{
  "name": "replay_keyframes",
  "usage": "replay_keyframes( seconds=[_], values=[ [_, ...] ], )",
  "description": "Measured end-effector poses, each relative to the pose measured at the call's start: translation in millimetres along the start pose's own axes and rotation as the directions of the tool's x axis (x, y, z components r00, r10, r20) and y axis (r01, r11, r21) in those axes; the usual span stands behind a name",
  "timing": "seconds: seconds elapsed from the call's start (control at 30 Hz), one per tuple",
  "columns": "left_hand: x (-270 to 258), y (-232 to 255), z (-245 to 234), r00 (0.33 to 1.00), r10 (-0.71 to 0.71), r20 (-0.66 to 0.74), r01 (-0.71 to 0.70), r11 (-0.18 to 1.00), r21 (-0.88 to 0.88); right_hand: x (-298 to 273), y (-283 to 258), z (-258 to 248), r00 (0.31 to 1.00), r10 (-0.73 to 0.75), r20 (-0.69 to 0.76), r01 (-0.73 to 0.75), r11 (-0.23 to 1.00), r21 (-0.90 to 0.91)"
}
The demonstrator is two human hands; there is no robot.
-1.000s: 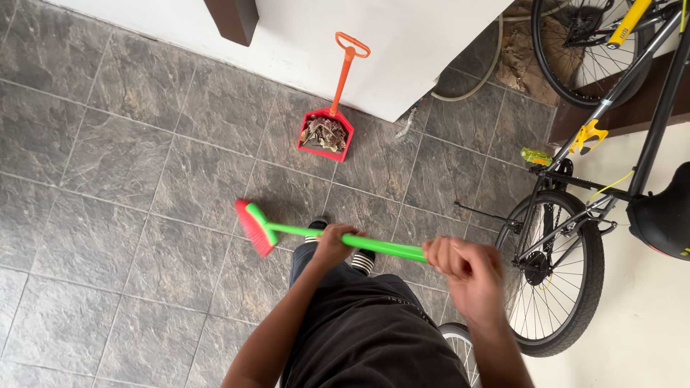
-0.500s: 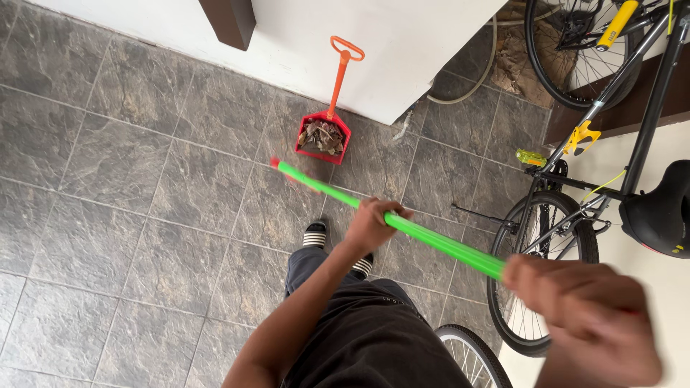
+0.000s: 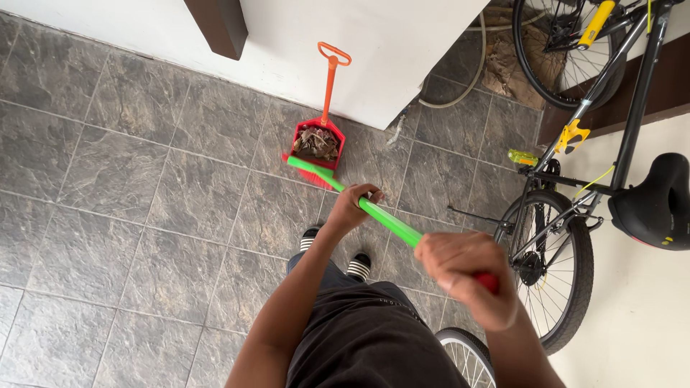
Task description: The person sweeps a tiled floor using a broom, pushing debris and dirt toward a red dustpan.
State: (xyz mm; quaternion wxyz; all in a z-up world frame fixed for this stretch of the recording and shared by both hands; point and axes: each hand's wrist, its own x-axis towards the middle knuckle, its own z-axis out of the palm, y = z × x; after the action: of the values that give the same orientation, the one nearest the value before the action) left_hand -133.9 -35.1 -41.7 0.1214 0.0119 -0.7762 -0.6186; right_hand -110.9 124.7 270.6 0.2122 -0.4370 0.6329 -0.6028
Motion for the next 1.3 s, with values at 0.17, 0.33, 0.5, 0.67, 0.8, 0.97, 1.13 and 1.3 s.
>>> replay_keyframes(
  seconds=[0.17, 0.33, 0.5, 0.67, 0.8, 0.97, 1.13, 1.3],
  values=[
    [2, 46, 12, 0.999, -0.050, 0.021, 0.050, 0.998, 0.026, -12, -52, -22, 0.997, 0.071, 0.008, -0.070, 0.996, -0.056],
    [-18, 94, 21, 0.968, -0.134, 0.213, 0.144, 0.989, -0.032, -16, -97, -63, 0.984, 0.180, 0.014, -0.180, 0.976, 0.120],
    [-33, 75, 31, 0.985, -0.122, 0.125, 0.127, 0.991, -0.031, -14, -50, -73, 0.995, 0.078, 0.068, -0.089, 0.980, 0.177],
    [-24, 15, 21, 0.994, -0.106, -0.023, 0.105, 0.994, -0.040, -26, 10, -32, 0.989, -0.048, 0.141, 0.031, 0.993, 0.118],
    [-13, 10, 24, 0.978, -0.066, -0.196, 0.078, 0.996, 0.053, -28, 7, -24, 0.968, -0.042, 0.249, 0.033, 0.999, 0.038],
    [-19, 65, 49, 0.990, -0.113, -0.083, 0.114, 0.993, 0.006, -43, -59, -62, 0.990, -0.017, 0.142, 0.004, 0.996, 0.091],
    [-42, 105, 75, 0.975, -0.148, 0.168, 0.156, 0.987, -0.035, -61, -88, -105, 0.969, 0.172, 0.175, -0.199, 0.968, 0.150],
    [-58, 73, 84, 0.990, -0.122, 0.075, 0.120, 0.992, 0.027, -73, -34, -82, 0.981, -0.076, 0.180, 0.034, 0.974, 0.223]
  ],
)
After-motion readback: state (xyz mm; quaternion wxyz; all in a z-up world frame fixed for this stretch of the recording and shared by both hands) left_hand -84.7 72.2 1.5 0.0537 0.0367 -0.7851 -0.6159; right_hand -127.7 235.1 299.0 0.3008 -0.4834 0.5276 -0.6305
